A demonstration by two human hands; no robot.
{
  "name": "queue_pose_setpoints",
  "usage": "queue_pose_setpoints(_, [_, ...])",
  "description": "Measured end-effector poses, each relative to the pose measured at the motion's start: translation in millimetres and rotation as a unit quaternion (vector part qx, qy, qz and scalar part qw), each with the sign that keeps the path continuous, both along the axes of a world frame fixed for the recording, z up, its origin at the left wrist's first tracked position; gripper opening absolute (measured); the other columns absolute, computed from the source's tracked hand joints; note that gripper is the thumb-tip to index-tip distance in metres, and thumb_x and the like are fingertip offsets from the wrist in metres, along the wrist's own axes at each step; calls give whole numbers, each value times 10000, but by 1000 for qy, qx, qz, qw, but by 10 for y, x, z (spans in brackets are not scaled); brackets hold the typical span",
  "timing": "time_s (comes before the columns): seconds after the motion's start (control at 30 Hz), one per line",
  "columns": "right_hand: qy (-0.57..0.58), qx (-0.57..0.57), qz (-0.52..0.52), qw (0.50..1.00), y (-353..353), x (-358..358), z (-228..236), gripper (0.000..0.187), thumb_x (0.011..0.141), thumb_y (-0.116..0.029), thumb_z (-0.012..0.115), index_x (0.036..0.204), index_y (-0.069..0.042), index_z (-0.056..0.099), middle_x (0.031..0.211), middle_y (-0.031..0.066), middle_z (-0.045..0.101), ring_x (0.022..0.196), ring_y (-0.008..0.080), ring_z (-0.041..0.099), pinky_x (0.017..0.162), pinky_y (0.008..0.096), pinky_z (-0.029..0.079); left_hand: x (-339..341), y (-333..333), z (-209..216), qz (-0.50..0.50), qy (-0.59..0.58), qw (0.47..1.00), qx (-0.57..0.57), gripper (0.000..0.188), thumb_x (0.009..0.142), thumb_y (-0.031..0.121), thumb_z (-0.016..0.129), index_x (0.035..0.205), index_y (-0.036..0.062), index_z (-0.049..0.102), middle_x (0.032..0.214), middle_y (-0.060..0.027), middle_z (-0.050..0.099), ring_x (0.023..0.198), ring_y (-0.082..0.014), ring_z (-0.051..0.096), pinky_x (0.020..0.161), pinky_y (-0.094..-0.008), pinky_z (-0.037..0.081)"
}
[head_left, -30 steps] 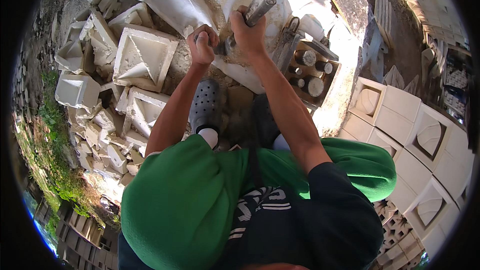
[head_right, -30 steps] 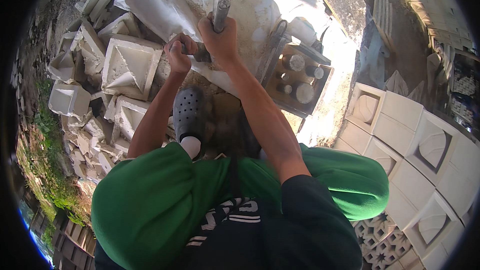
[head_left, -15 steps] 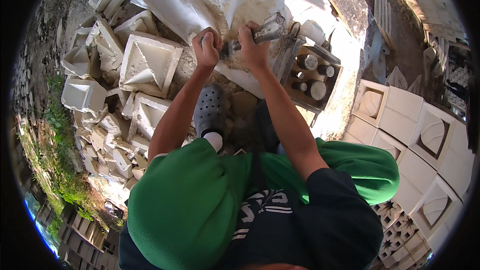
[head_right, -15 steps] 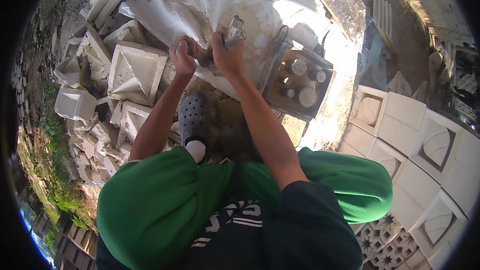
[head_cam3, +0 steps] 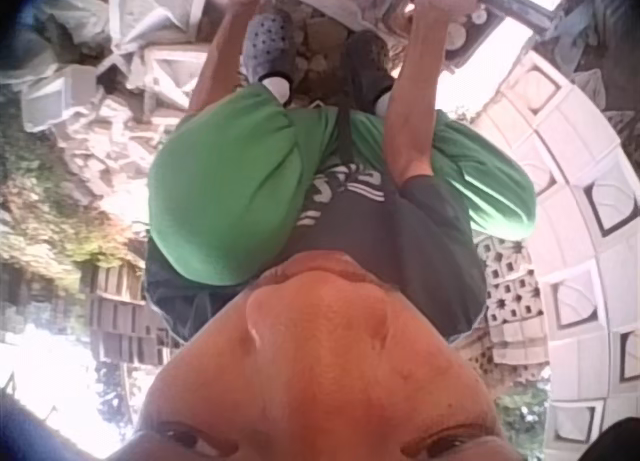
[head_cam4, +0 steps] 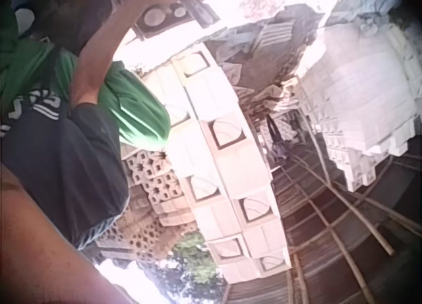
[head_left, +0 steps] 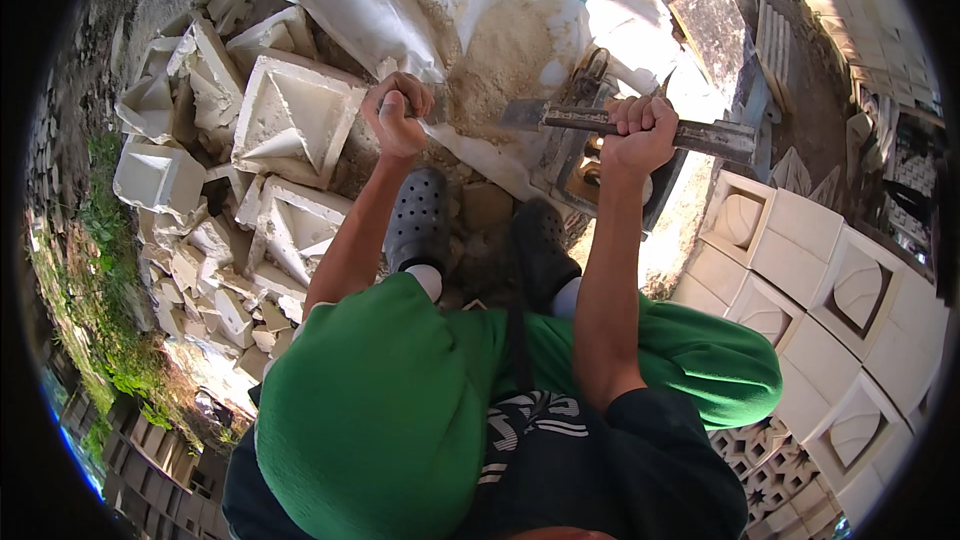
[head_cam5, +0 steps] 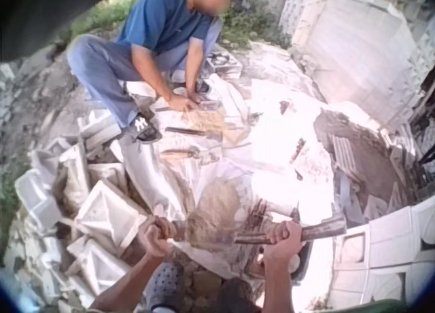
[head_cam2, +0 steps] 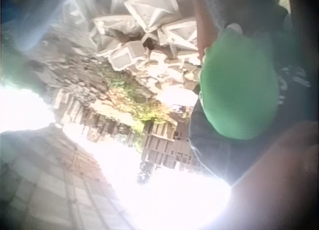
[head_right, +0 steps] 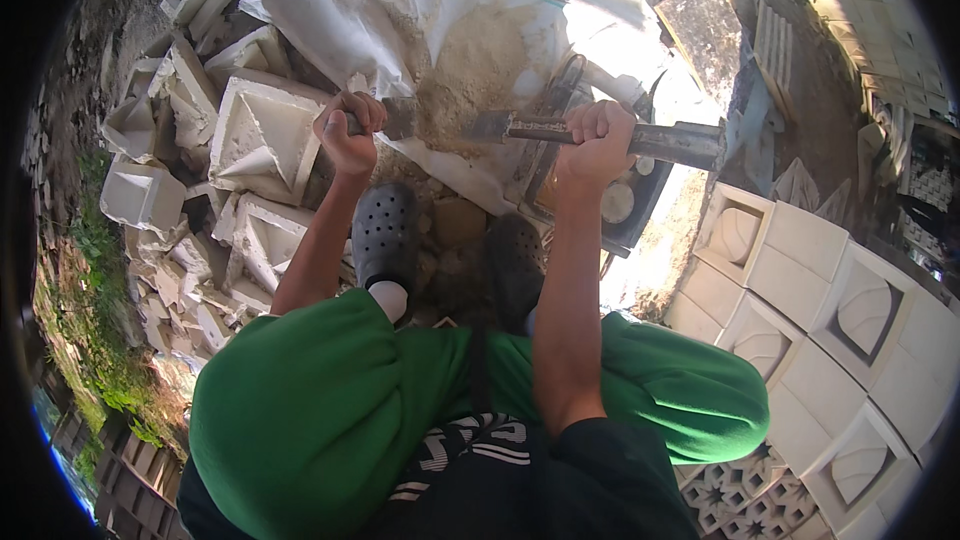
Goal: The person prepares decorative vent blocks by packing material into a mold using a large wooden tamper, leveling the surface by hand, and smoothing it with a trowel while working on the ground.
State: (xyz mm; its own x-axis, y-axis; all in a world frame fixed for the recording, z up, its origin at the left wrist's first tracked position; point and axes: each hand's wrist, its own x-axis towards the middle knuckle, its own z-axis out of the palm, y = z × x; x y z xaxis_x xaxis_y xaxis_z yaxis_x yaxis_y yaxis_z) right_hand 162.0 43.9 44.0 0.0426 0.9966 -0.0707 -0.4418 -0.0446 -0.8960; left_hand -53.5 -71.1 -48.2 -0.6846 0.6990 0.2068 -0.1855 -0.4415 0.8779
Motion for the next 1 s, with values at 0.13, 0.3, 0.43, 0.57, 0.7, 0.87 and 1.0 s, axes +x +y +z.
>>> queue_pose_setpoints(0.13, [-61,38,-16,997,-117,-6,-103,258,775,-109,445,563,-127,299,492,-2,289,451,111,251,483,289,298,136,-26,-212,16,-50,998,-21,560,869,497,454,599,9,407,535,-62,407,454,-140,385,449,-278,321])
queue_pose_setpoints(0.3, [-109,40,-27,993,-298,-43,-263,247,784,-78,429,572,-116,309,498,-8,312,446,90,256,470,265,304,125,215,-209,22,-96,994,-48,485,853,433,431,606,16,406,525,-63,402,453,-149,369,470,-296,337])
queue_pose_setpoints(0.43, [-109,45,-21,993,-372,-135,-228,246,781,-75,427,571,-118,305,497,-10,309,443,88,251,467,260,295,125,402,-113,-6,-98,992,-80,386,815,347,400,609,20,407,522,-62,397,462,-153,357,481,-310,336])
queue_pose_setpoints(0.57, [-101,48,-18,994,-427,-157,-234,253,784,-41,434,574,-108,310,505,-14,317,452,81,265,460,250,279,88,509,-70,-13,-132,988,-80,339,797,305,379,611,22,403,531,-60,386,478,-154,357,490,-315,324])
queue_pose_setpoints(0.7, [-76,57,-15,995,-446,-154,-230,259,788,-7,447,576,-91,324,513,-15,326,451,78,276,446,241,262,-47,411,31,-9,-137,991,1,386,869,284,402,609,-1,413,518,-67,406,469,-139,371,474,-291,329])
queue_pose_setpoints(0.87, [-64,52,-43,996,-566,-179,-211,267,785,-9,456,572,-99,323,515,-16,325,437,71,284,430,236,255,-291,-155,154,55,-23,995,81,508,899,427,443,618,6,415,540,-71,415,490,-148,390,487,-289,352])
queue_pose_setpoints(1.0, [-124,50,-70,989,-620,-412,-223,226,786,-19,480,603,-81,362,536,-17,355,456,68,321,437,236,274,-372,-578,85,129,57,990,28,574,896,510,466,620,10,409,550,-66,415,502,-151,390,495,-291,363])
